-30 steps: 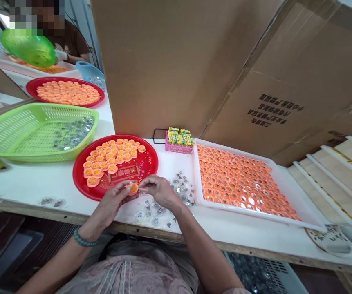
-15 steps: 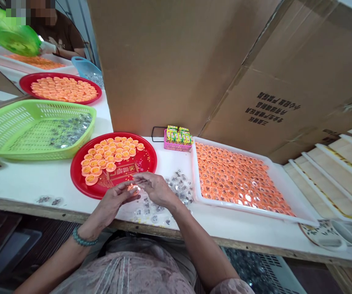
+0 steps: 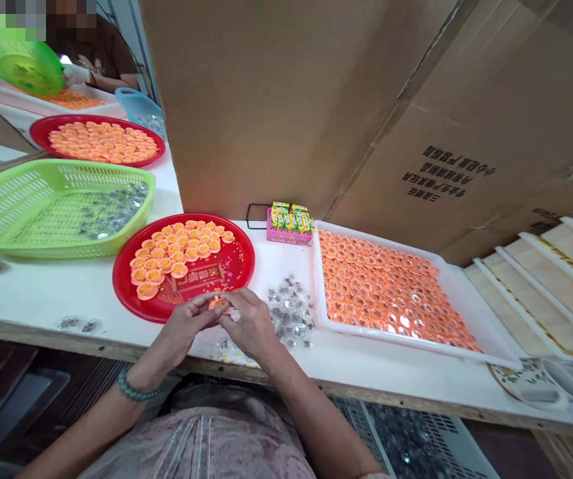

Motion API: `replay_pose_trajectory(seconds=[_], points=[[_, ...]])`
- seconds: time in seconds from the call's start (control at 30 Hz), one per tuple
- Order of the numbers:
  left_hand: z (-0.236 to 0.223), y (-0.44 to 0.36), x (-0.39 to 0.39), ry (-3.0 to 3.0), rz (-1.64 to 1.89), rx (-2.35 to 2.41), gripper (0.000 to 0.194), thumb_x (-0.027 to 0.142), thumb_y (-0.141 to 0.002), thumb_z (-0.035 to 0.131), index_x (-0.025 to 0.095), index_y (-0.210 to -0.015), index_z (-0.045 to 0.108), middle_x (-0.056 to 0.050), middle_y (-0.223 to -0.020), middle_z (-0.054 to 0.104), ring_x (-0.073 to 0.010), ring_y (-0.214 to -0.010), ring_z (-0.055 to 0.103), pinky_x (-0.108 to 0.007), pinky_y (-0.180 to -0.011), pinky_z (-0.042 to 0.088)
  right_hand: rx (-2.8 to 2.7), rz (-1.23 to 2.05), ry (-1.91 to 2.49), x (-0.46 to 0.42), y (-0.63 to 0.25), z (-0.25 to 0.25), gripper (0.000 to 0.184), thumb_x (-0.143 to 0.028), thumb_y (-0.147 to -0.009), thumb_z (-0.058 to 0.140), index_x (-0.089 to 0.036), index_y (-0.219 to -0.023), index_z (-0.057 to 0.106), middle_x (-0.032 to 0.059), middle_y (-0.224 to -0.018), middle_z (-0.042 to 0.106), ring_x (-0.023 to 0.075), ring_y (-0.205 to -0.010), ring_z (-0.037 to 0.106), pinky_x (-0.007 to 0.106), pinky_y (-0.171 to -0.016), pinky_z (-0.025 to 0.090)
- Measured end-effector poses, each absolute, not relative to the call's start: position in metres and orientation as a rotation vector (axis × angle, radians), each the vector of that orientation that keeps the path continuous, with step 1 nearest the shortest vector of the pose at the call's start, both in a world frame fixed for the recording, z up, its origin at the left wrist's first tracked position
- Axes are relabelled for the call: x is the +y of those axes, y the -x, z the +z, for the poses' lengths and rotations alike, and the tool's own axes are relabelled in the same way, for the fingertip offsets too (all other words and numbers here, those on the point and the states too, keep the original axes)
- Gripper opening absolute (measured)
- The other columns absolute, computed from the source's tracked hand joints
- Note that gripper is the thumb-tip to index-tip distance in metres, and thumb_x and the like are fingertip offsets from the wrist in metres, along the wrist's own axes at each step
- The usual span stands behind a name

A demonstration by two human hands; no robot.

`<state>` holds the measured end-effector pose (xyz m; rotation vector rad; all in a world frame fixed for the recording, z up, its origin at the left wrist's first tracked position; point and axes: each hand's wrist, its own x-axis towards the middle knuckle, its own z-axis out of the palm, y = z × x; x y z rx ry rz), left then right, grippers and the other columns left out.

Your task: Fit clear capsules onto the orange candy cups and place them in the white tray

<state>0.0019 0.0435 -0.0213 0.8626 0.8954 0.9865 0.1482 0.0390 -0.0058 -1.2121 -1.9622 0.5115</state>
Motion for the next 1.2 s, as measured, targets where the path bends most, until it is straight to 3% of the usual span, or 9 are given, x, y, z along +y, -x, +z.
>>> replay_pose_trajectory(seconds=[0.27, 0.5, 0.67, 0.77, 0.97, 1.2], points=[[-0.020, -0.004, 0.042, -0.916, 1.014, 0.923, 0.035, 0.033, -0.071, 0.071, 0.016, -0.101, 0.065, -0.005, -0.090, 0.068, -0.0176, -0.084, 0.061, -0.026, -0.075, 0.048, -1.917, 0.453, 1.201, 0.032, -0.146, -0.015, 0.036, -0.011, -0.079, 0.059, -0.020, -0.113, 0.063, 0.0084, -0.101, 0.065, 0.0171, -0.091, 0.062, 0.029, -0.081, 0.051], [-0.020, -0.003, 0.037, -0.876, 1.068, 0.931, 0.038, 0.035, -0.070, 0.072, 0.015, -0.100, 0.061, -0.005, -0.083, 0.069, -0.0182, -0.076, 0.063, -0.028, -0.072, 0.050, -1.885, 0.499, 1.267, 0.024, -0.141, -0.023, 0.036, -0.020, -0.082, 0.060, -0.026, -0.117, 0.063, 0.0086, -0.098, 0.063, 0.0206, -0.091, 0.057, 0.036, -0.081, 0.049], [-0.018, -0.006, 0.038, -0.852, 1.067, 0.932, 0.055, 0.034, -0.070, 0.073, 0.016, -0.116, 0.049, -0.006, -0.086, 0.070, -0.0174, -0.078, 0.064, -0.029, -0.075, 0.050, -1.819, 0.868, 1.225, 0.030, -0.159, -0.008, 0.040, -0.017, -0.078, 0.063, -0.030, -0.116, 0.062, 0.0050, -0.104, 0.059, 0.0181, -0.099, 0.054, 0.034, -0.088, 0.045], [-0.016, -0.007, 0.041, -0.906, 1.004, 0.958, 0.066, 0.035, -0.065, 0.076, 0.016, -0.120, 0.046, -0.008, -0.090, 0.071, -0.0190, -0.083, 0.064, -0.029, -0.078, 0.049, -1.726, 1.060, 1.213, 0.036, -0.168, 0.003, 0.036, -0.022, -0.083, 0.058, -0.028, -0.119, 0.060, 0.0049, -0.112, 0.057, 0.0152, -0.097, 0.056, 0.028, -0.082, 0.047], [-0.018, -0.003, 0.038, -1.036, 0.887, 1.108, 0.084, 0.042, -0.057, 0.081, 0.020, -0.128, 0.042, -0.006, -0.086, 0.072, -0.0249, -0.085, 0.066, -0.032, -0.077, 0.052, -1.769, 0.998, 1.337, 0.038, -0.159, 0.000, 0.016, -0.032, -0.083, 0.060, -0.025, -0.092, 0.071, 0.0001, -0.085, 0.065, 0.0118, -0.075, 0.059, 0.021, -0.069, 0.045], [-0.030, -0.010, 0.037, -1.182, 0.854, 1.193, 0.090, 0.056, -0.048, 0.079, 0.031, -0.127, 0.045, -0.005, -0.088, 0.072, -0.0346, -0.091, 0.065, -0.043, -0.075, 0.056, -1.898, 0.907, 1.410, 0.037, -0.172, -0.013, 0.023, -0.038, -0.074, 0.070, -0.022, -0.090, 0.070, -0.0013, -0.082, 0.067, 0.0111, -0.073, 0.060, 0.016, -0.062, 0.042]])
